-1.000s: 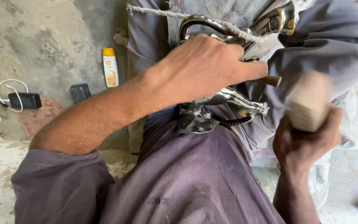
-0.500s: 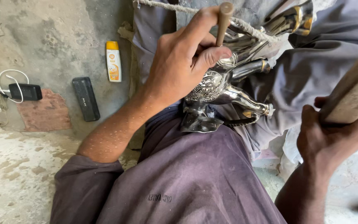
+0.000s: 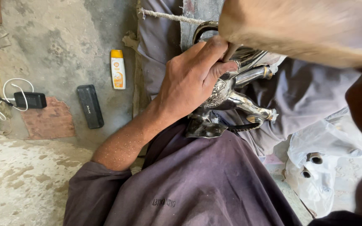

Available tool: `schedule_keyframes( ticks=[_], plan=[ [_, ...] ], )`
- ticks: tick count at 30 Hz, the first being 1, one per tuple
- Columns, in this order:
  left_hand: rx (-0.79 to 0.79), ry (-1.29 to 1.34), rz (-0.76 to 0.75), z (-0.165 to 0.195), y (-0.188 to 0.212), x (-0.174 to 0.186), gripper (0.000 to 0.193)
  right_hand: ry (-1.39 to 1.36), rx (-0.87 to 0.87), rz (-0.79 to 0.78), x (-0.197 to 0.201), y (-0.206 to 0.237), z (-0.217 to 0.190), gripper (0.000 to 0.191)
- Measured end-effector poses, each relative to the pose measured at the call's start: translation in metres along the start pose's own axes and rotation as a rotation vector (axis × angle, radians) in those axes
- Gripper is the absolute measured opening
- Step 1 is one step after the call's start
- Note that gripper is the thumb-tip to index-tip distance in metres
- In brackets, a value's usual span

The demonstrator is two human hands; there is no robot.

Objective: The person sits on the floor with a silver-colored metal animal figurine on their lap and engraves decorative patterns into it, holding a chisel against the surface and striking it with a wooden mallet. They reposition the chisel and rotate the figurine to work on different areas of the design.

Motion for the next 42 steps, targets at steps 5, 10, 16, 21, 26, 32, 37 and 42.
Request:
schedule_keyframes(
  ticks=[5, 10, 16, 21, 26, 32, 37, 42],
  plan=[
    [0.013, -0.07, 0.019, 0.007, 0.007, 0.003, 0.04, -0.082, -0.078, 0.044, 0.0, 0.008, -0.005, 0.052],
    [0.064, -0.056, 0.076, 0.007, 0.026, 0.001, 0.025, -0.029, -0.051, 0.028, 0.008, 0.008, -0.022, 0.052],
    [-0.014, -0.049, 0.133, -0.002, 0.048, -0.012, 0.024, 0.133, 0.113, -0.074, 0.031, -0.007, -0.071, 0.051],
    [0.032, -0.055, 0.203, -0.003, 0.054, -0.017, 0.031, 0.19, 0.194, -0.124, 0.045, -0.023, -0.106, 0.05],
    [-0.007, -0.057, 0.138, -0.006, 0.052, -0.017, 0.038, 0.218, 0.2, -0.125, 0.048, -0.028, -0.11, 0.05],
    [-0.154, -0.11, -0.003, -0.007, 0.045, -0.012, 0.048, 0.241, 0.037, -0.146, 0.039, 0.002, -0.069, 0.05],
    [-0.323, -0.162, -0.245, -0.014, 0.015, -0.018, 0.068, 0.033, -0.167, -0.025, 0.022, 0.041, -0.03, 0.026],
    [-0.335, -0.241, -0.428, -0.009, 0.002, -0.013, 0.059, -0.107, -0.342, 0.174, -0.002, 0.069, -0.025, 0.019]
  ],
)
Point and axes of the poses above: each hand's wrist, its own y-axis away from the middle knuckle, its own x-axis out of the back of the hand, z = x × y, the point moved 4 cm from there along -y, towards the middle knuckle, and after that the axes turned 2 degrees about -x, right-handed, at the moved point
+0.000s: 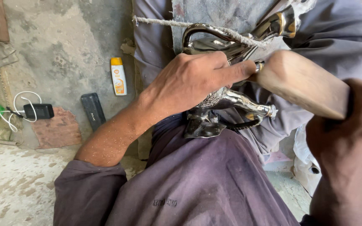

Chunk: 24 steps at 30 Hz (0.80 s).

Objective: The person sits on the floor with a silver-colored metal animal figurine on their lap and engraves decorative patterns into it, holding a chisel against the surface and striking it with a wooden mallet. They reposition the chisel and rotate the figurine to work on different areas of the design.

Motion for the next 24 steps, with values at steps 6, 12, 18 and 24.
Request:
schedule_keyframes(
  ticks=[6, 12, 18, 24],
  plan=[
    [0.032, 0.049, 0.059, 0.009, -0.015, 0.019, 0.053, 0.552, 0.175, -0.065, 0.001, -0.001, -0.038, 0.035],
    [0.152, 0.281, 0.303, -0.011, -0.017, 0.041, 0.049, -0.042, -0.174, -0.047, 0.001, 0.006, 0.004, 0.02],
    [0.15, 0.262, 0.16, -0.019, -0.025, 0.026, 0.055, 0.259, -0.31, -0.061, -0.003, 0.004, 0.07, 0.016],
    [0.078, 0.21, 0.158, -0.012, -0.032, 0.035, 0.048, 0.125, 0.25, -0.131, -0.003, -0.029, 0.052, 0.009]
  ],
)
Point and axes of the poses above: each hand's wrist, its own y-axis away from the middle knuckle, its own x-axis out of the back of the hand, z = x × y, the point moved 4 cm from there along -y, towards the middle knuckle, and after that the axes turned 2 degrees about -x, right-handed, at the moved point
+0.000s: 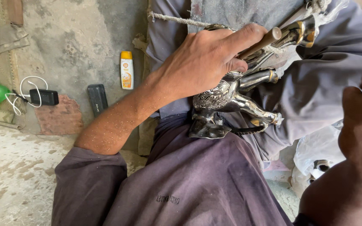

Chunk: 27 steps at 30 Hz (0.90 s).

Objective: The person sits on the floor with a silver-colored metal animal figurine on their lap and engraves decorative patterns into it, holding a chisel against the surface and striking it with a wooden mallet. They reposition the chisel and rotate the figurine to work on different areas of the design.

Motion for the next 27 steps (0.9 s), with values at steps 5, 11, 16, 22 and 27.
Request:
schedule_keyframes(
  ticks=[5, 11, 16, 22, 27],
  plan=[
    [-0.014, 0.076, -0.104, 0.007, -0.014, 0.001, 0.047, -0.138, -0.148, 0.019, 0.016, -0.01, -0.024, 0.031],
    [0.001, 0.014, -0.287, 0.006, -0.026, 0.003, 0.042, -0.009, -0.146, 0.08, 0.007, -0.029, -0.053, 0.024],
    [-0.048, 0.003, -0.252, 0.007, -0.022, 0.002, 0.051, -0.038, -0.049, 0.13, -0.002, -0.024, -0.049, 0.019],
    [-0.06, -0.058, -0.08, -0.001, 0.009, -0.006, 0.044, 0.132, 0.173, 0.027, 0.004, -0.025, -0.039, 0.017],
    [0.099, -0.081, 0.035, -0.001, 0.033, -0.015, 0.034, 0.583, 0.405, -0.004, 0.018, -0.035, -0.051, 0.013]
  ],
)
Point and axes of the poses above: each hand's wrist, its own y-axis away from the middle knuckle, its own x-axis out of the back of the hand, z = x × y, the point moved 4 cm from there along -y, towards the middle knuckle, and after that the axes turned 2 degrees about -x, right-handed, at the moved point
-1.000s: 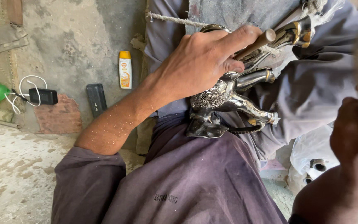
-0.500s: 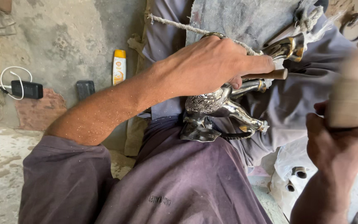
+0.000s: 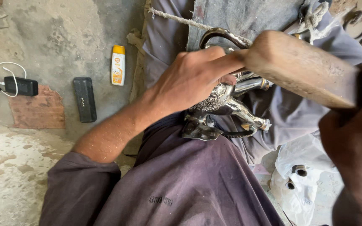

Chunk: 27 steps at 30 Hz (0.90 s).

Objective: The person sits on the floor with a silver-colored metal animal figurine on their lap and engraves decorative patterns into it, holding a chisel against the surface and striking it with a wooden mallet. They reposition the chisel and rotate the figurine to work on different areas of the design.

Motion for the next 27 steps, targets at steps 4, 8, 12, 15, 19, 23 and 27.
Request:
schedule_keyframes(
  ticks=[4, 8, 12, 15, 19, 23, 27],
  plan=[
    [0.108, 0.15, 0.308, 0.01, 0.03, -0.002, 0.029, -0.459, -0.326, 0.041, 0.002, 0.0, -0.008, 0.015],
    [0.24, 0.103, 0.38, 0.008, 0.056, -0.014, 0.03, -0.531, -0.416, 0.07, 0.0, -0.003, -0.022, 0.017],
    [0.195, 0.105, 0.541, 0.015, 0.059, -0.021, 0.032, -0.43, -0.348, 0.001, 0.011, -0.004, -0.027, 0.018],
    [0.365, 0.144, 0.616, 0.018, 0.056, -0.023, 0.029, -0.402, -0.331, -0.045, 0.017, -0.003, -0.03, 0.02],
    [0.16, 0.141, 0.547, 0.012, 0.047, -0.011, 0.052, -0.427, -0.317, -0.077, 0.025, -0.01, -0.026, 0.021],
    [0.015, 0.227, 0.439, -0.001, 0.03, -0.005, 0.064, -0.427, -0.226, -0.094, 0.035, -0.024, -0.022, 0.023],
    [0.051, 0.101, 0.138, 0.0, 0.009, -0.005, 0.06, -0.417, -0.142, -0.12, 0.039, -0.036, -0.023, 0.025]
  ],
)
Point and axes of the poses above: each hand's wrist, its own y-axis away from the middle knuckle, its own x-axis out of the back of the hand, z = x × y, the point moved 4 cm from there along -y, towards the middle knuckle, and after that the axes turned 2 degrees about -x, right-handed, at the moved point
